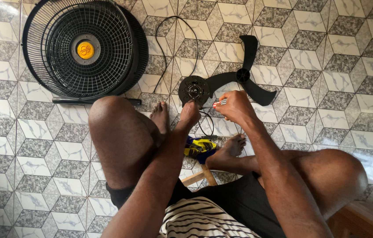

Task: The person sits on the floor and uses a screwdriver to adjust screws on the motor housing of a disassembled fan. They repeatedly tighten and loosen screws while handling the motor and fan blade assembly.

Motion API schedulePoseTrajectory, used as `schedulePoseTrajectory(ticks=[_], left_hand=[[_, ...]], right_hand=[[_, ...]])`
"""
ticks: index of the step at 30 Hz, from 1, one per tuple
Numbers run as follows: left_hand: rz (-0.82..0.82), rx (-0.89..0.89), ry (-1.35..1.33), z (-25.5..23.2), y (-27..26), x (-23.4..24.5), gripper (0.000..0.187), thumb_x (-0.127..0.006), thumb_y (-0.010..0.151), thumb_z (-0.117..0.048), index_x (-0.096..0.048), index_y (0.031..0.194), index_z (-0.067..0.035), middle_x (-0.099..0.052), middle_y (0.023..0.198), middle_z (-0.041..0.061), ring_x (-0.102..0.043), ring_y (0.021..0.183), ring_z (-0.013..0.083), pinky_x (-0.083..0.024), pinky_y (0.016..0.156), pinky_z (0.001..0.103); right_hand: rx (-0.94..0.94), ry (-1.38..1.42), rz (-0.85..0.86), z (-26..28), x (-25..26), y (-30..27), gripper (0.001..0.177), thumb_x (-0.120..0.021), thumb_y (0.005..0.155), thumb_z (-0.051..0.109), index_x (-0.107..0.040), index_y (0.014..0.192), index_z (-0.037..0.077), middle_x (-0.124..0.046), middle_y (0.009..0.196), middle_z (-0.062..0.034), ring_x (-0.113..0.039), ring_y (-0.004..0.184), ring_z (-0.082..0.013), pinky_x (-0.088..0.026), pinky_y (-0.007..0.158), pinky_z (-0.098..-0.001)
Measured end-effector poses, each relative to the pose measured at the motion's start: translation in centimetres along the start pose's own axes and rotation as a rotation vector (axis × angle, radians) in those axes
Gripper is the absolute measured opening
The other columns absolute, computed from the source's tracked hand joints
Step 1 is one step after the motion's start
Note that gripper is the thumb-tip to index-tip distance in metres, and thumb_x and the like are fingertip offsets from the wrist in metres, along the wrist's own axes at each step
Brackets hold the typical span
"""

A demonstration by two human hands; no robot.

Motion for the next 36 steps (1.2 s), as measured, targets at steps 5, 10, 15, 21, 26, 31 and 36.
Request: schedulePoseTrajectory(ticks=[5, 10, 15, 21, 26, 31, 36], left_hand=[[0.028, -0.002, 0.082, -0.1, -0.1, -0.2, 0.025, -0.060, 0.082, 0.003, -0.076, 0.101, -0.002, -0.072, 0.101, 0.027, -0.072, 0.091, 0.0436, -0.058, 0.080, 0.050], [-0.036, -0.080, 0.026, -0.6, -0.2, 0.5, 0.026, -0.060, 0.079, 0.002, -0.080, 0.093, -0.006, -0.074, 0.096, 0.024, -0.072, 0.091, 0.0424, -0.057, 0.082, 0.049], [-0.070, -0.113, -0.002, -0.5, -0.2, 0.7, 0.027, -0.058, 0.077, 0.003, -0.080, 0.089, -0.007, -0.073, 0.091, 0.024, -0.072, 0.090, 0.0422, -0.057, 0.081, 0.049], [-0.076, -0.094, -0.013, -0.2, -0.1, 0.8, 0.027, -0.057, 0.078, 0.002, -0.080, 0.089, -0.007, -0.073, 0.090, 0.025, -0.072, 0.089, 0.0422, -0.057, 0.081, 0.049], [-0.041, -0.073, 0.032, -0.6, -0.2, 0.9, 0.024, -0.060, 0.079, 0.001, -0.080, 0.089, -0.006, -0.073, 0.090, 0.026, -0.072, 0.088, 0.0427, -0.057, 0.081, 0.049], [0.003, 0.005, 0.034, -0.5, -0.3, 1.0, 0.028, -0.058, 0.078, 0.002, -0.080, 0.092, -0.007, -0.073, 0.091, 0.026, -0.073, 0.087, 0.0412, -0.058, 0.080, 0.048], [0.003, -0.002, 0.037, -0.7, -0.3, 1.1, 0.025, -0.060, 0.081, 0.000, -0.081, 0.092, -0.007, -0.073, 0.092, 0.026, -0.072, 0.089, 0.0413, -0.057, 0.082, 0.048]], right_hand=[[0.022, -0.012, -0.009, 0.3, 0.2, -0.1, 0.035, -0.080, 0.083, 0.019, -0.075, 0.112, 0.001, -0.074, 0.068, -0.0146, -0.071, 0.052, -0.0147, -0.058, 0.046, -0.0272], [0.059, 0.026, -0.042, 0.8, 1.0, -0.4, 0.031, -0.079, 0.083, 0.017, -0.077, 0.108, -0.001, -0.074, 0.067, -0.0149, -0.071, 0.052, -0.0148, -0.057, 0.047, -0.0271], [0.055, 0.019, -0.046, 1.0, 1.2, -0.6, 0.032, -0.080, 0.083, 0.019, -0.075, 0.108, 0.000, -0.074, 0.067, -0.0137, -0.071, 0.052, -0.0146, -0.058, 0.047, -0.0276], [0.045, 0.016, -0.036, 1.0, 1.1, -0.6, 0.030, -0.079, 0.084, 0.018, -0.076, 0.108, 0.000, -0.074, 0.066, -0.0145, -0.071, 0.051, -0.0143, -0.058, 0.047, -0.0274], [0.054, 0.016, -0.036, 0.5, 0.8, -0.3, 0.030, -0.080, 0.084, 0.019, -0.077, 0.107, 0.000, -0.074, 0.066, -0.0149, -0.070, 0.051, -0.0145, -0.057, 0.047, -0.0273], [0.030, -0.025, -0.003, -0.3, 0.0, 0.4, 0.034, -0.079, 0.085, 0.017, -0.073, 0.114, 0.001, -0.074, 0.070, -0.0135, -0.071, 0.051, -0.0136, -0.059, 0.045, -0.0255], [0.002, -0.022, 0.000, -0.2, 0.0, 0.3, 0.032, -0.079, 0.086, 0.017, -0.075, 0.113, 0.001, -0.075, 0.069, -0.0142, -0.070, 0.052, -0.0137, -0.058, 0.046, -0.0253]])
Point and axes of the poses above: each hand's wrist, its own y-axis towards the middle knuckle, its own x-axis out of the back of the hand, z = x × y, the point moved 10 cm from there along y, towards the middle knuckle
